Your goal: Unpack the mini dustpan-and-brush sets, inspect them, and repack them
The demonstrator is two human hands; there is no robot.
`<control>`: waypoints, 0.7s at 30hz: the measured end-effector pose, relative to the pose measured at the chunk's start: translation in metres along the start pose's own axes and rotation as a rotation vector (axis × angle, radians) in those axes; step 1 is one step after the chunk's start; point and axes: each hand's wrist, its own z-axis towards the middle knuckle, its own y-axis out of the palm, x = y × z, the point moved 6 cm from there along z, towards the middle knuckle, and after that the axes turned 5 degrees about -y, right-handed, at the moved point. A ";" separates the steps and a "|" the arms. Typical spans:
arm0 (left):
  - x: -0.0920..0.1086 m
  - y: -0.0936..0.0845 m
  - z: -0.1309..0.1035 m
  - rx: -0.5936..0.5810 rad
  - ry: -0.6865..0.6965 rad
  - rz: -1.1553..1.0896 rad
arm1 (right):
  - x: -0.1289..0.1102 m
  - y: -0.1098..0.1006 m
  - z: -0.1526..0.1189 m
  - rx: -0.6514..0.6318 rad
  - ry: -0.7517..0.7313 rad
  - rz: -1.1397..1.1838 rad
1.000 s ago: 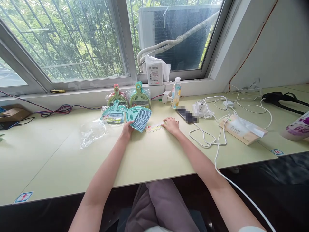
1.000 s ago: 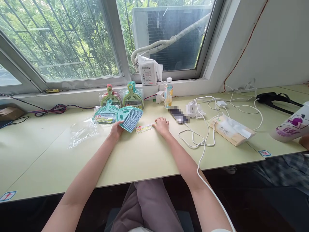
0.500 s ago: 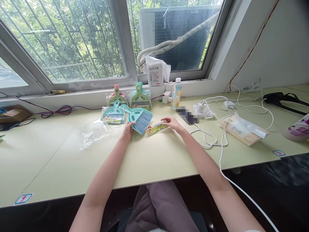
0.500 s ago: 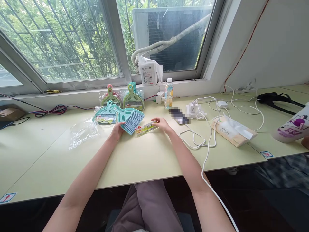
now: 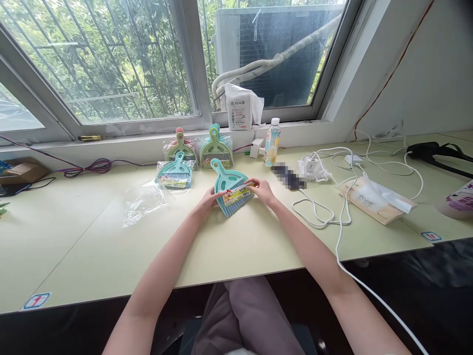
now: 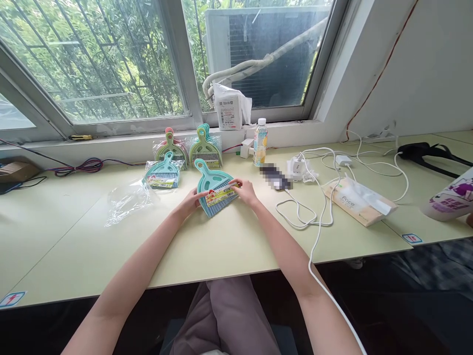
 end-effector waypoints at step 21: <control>-0.001 -0.004 0.003 0.007 0.042 -0.004 | -0.014 0.006 -0.008 0.072 -0.116 -0.145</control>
